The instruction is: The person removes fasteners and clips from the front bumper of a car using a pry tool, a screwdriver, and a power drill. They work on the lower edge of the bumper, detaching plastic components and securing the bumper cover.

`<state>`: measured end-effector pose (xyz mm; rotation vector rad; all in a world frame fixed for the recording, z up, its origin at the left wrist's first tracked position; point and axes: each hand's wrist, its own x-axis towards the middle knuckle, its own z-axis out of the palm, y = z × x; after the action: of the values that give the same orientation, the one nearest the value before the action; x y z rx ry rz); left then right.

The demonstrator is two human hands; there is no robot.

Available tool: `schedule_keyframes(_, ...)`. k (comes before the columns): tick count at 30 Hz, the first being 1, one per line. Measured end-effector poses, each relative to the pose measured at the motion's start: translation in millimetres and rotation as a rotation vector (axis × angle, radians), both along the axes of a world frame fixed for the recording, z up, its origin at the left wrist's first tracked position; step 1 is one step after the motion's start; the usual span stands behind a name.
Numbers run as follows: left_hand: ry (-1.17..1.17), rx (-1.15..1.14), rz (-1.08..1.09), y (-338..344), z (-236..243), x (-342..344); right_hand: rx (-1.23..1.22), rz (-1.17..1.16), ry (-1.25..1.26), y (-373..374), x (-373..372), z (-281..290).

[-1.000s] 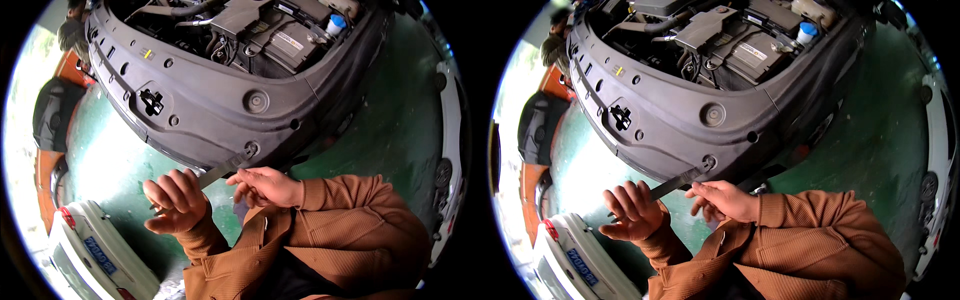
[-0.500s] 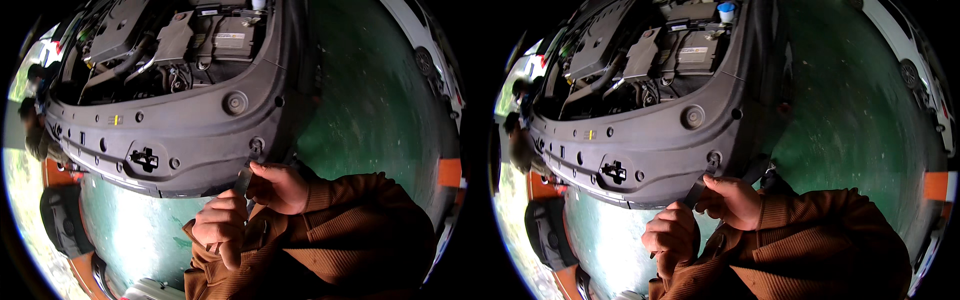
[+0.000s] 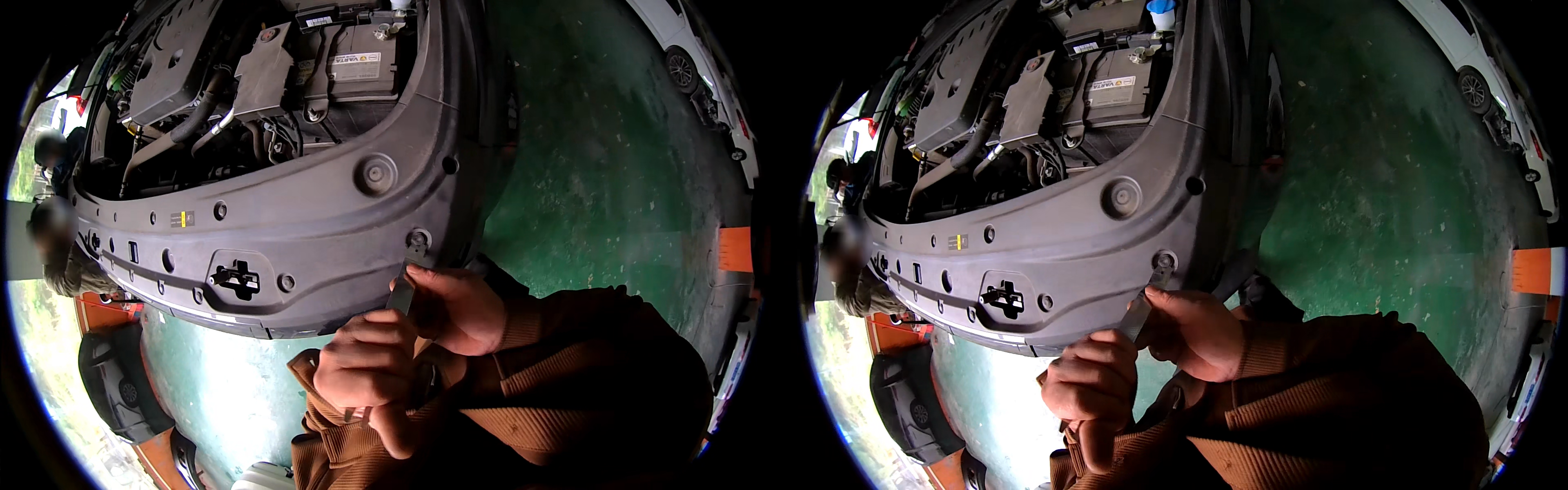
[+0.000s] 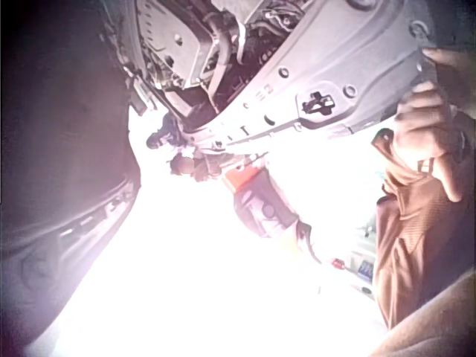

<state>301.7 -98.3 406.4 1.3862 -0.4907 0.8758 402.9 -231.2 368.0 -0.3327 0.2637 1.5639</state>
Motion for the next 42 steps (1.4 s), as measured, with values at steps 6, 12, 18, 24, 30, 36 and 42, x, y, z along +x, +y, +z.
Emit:
schedule_keyframes(6, -0.05, -0.124, 0.211, -30, -23, -14, -0.18, 0.078, -0.147, 0, 3, 4)
schedule_keyframes(12, -0.131, -0.184, 0.435, -72, -12, 7, -0.329, 0.224, -0.353, -6, 19, 18)
schedule_keyframes(18, -0.137, 0.101, 0.239, -48, -11, -2, -0.243, 0.196, -0.202, -10, 10, 8)
schedule_keyframes(24, 0.128, 0.213, 0.086, -49, -9, -9, -0.16, 0.18, -0.229, -18, 17, -2)
schedule_keyframes(30, 0.078, 0.332, 0.16, -67, -13, 0, -0.225, 0.277, -0.427, -15, 27, 31)
schedule_keyframes(36, 0.082, 0.198, 0.125, -50, 1, -9, -0.091, 0.123, -0.365, -13, 4, 2)
schedule_keyframes(42, 0.102, 0.242, 0.044, -33, 4, -13, -0.186, 0.011, -0.553, -4, -16, -9)
